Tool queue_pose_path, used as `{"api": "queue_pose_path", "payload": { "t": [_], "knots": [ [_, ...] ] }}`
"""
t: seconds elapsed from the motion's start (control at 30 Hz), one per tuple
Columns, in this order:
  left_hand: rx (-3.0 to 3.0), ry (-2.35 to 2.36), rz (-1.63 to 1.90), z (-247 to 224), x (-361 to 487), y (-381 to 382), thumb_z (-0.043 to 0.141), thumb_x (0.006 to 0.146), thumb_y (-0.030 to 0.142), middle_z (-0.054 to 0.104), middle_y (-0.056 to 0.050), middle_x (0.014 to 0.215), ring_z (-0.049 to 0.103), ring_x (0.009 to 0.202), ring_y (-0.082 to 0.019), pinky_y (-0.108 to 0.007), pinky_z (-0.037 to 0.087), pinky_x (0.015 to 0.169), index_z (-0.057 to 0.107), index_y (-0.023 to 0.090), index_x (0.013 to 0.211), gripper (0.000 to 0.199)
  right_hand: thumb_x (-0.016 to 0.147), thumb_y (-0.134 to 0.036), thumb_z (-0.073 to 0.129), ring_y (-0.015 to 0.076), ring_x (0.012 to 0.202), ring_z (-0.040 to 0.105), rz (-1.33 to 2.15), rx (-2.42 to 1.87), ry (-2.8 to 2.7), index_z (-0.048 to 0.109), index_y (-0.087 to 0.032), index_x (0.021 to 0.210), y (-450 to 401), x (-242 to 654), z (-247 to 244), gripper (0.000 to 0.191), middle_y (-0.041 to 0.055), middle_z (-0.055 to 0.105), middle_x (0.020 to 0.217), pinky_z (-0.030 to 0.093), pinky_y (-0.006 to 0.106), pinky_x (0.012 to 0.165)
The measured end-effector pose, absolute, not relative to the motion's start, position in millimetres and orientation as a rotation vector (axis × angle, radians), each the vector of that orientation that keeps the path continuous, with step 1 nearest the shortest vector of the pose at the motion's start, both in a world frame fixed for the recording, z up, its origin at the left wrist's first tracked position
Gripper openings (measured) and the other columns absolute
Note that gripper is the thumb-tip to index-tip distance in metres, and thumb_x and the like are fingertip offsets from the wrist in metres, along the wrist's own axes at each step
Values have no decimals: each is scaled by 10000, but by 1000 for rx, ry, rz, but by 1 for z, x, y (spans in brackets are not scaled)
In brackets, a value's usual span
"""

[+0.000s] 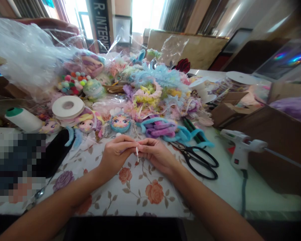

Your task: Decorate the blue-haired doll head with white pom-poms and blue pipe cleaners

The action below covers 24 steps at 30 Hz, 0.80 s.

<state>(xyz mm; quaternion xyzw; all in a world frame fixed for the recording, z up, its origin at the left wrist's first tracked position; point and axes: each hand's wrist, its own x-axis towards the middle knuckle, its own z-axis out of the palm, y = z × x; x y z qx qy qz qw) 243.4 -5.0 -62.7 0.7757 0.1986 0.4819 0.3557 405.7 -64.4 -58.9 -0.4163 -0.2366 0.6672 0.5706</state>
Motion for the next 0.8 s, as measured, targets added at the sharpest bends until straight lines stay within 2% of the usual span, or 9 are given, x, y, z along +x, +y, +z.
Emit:
{"api": "queue_pose_path", "payload": {
  "t": [0.1, 0.23, 0.37, 0.47, 0.6, 0.8],
  "knots": [
    [1995, 546, 1245, -63, 243, -6, 690, 833, 211, 709, -42, 823, 651, 726, -144, -256, 547, 670, 776, 250, 882, 106, 554, -190, 896, 101, 626, 688, 1543, -975, -546, 726, -168, 674, -65, 404, -59, 210, -14, 726, 675, 579, 219, 656],
    [1969, 629, 1218, -63, 244, -5, 711, 815, 242, 706, -55, 887, 657, 806, -163, -278, 547, 743, 769, 233, 894, 99, 621, -239, 871, 96, 624, 673, 1501, -988, -622, 717, -164, 752, -66, 403, -55, 215, -11, 721, 682, 565, 220, 646],
    [1876, 644, 1145, -61, 245, -2, 740, 791, 250, 670, -37, 830, 629, 753, -139, -243, 520, 672, 769, 218, 901, 118, 662, -261, 852, 99, 684, 682, 1514, -975, -647, 685, -169, 787, -67, 405, -51, 228, -3, 726, 753, 562, 217, 675],
    [1809, 642, 1098, -60, 244, -1, 737, 799, 275, 659, -35, 808, 614, 724, -129, -228, 502, 625, 772, 212, 905, 128, 653, -245, 857, 102, 698, 682, 1513, -936, -658, 692, -175, 795, -66, 406, -51, 228, -16, 710, 760, 564, 220, 683],
    [1752, 620, 1078, -61, 243, -1, 776, 759, 274, 672, -43, 862, 633, 807, -151, -251, 521, 713, 775, 227, 927, 174, 635, -230, 867, 81, 659, 668, 1480, -929, -692, 742, -193, 842, -66, 407, -54, 245, -30, 711, 752, 555, 191, 646],
    [1653, 611, 1041, -60, 243, -2, 759, 774, 245, 687, -32, 831, 633, 763, -144, -260, 520, 707, 787, 243, 844, 76, 611, -264, 876, 103, 682, 688, 1459, -992, -713, 785, -205, 806, -66, 407, -55, 223, -9, 742, 745, 571, 218, 676]
  ]
}}
